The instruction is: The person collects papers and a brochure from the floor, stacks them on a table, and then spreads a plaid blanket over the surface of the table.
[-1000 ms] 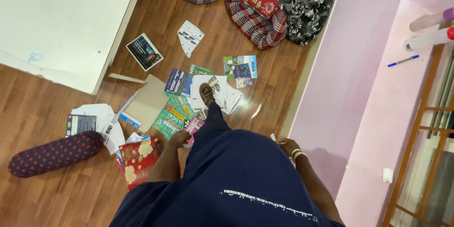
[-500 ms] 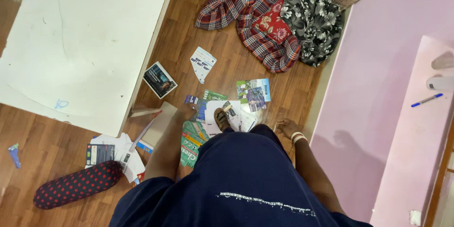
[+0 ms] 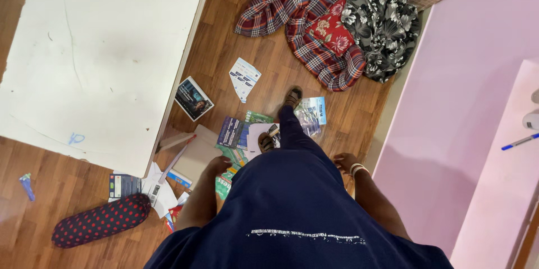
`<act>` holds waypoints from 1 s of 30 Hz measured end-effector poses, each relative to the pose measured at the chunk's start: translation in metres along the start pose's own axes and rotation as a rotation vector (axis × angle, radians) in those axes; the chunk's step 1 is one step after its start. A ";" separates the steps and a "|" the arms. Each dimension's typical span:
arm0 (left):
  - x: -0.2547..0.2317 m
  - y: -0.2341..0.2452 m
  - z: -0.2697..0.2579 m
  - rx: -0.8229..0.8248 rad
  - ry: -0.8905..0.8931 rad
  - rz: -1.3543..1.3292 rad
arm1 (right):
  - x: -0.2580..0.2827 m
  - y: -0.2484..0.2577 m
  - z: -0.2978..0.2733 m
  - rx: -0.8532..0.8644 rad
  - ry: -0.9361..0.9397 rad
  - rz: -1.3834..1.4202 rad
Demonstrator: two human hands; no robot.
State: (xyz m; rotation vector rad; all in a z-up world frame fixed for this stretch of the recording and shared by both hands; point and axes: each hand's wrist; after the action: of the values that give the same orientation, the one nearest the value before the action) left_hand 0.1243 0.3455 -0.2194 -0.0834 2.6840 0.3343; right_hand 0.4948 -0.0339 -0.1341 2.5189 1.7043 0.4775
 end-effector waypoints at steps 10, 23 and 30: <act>-0.131 0.096 0.059 -0.182 0.007 0.001 | 0.134 0.084 0.054 0.008 0.144 -0.053; -0.338 0.156 0.148 -0.315 -0.439 -0.034 | 0.282 0.215 0.134 -0.188 0.278 -0.165; -0.333 0.220 0.180 -0.082 -0.131 0.065 | 0.295 0.181 0.133 -0.061 0.094 0.016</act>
State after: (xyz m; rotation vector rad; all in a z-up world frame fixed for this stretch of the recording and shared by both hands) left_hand 0.4756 0.6049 -0.1874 0.0006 2.5475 0.4542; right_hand 0.7952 0.1826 -0.1555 2.5071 1.6738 0.6486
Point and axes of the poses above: each hand's wrist, its own z-axis towards the middle knuckle, its own y-axis out of the back of the hand, x = y × z, and after that the axes turned 2 degrees about -y, right-handed
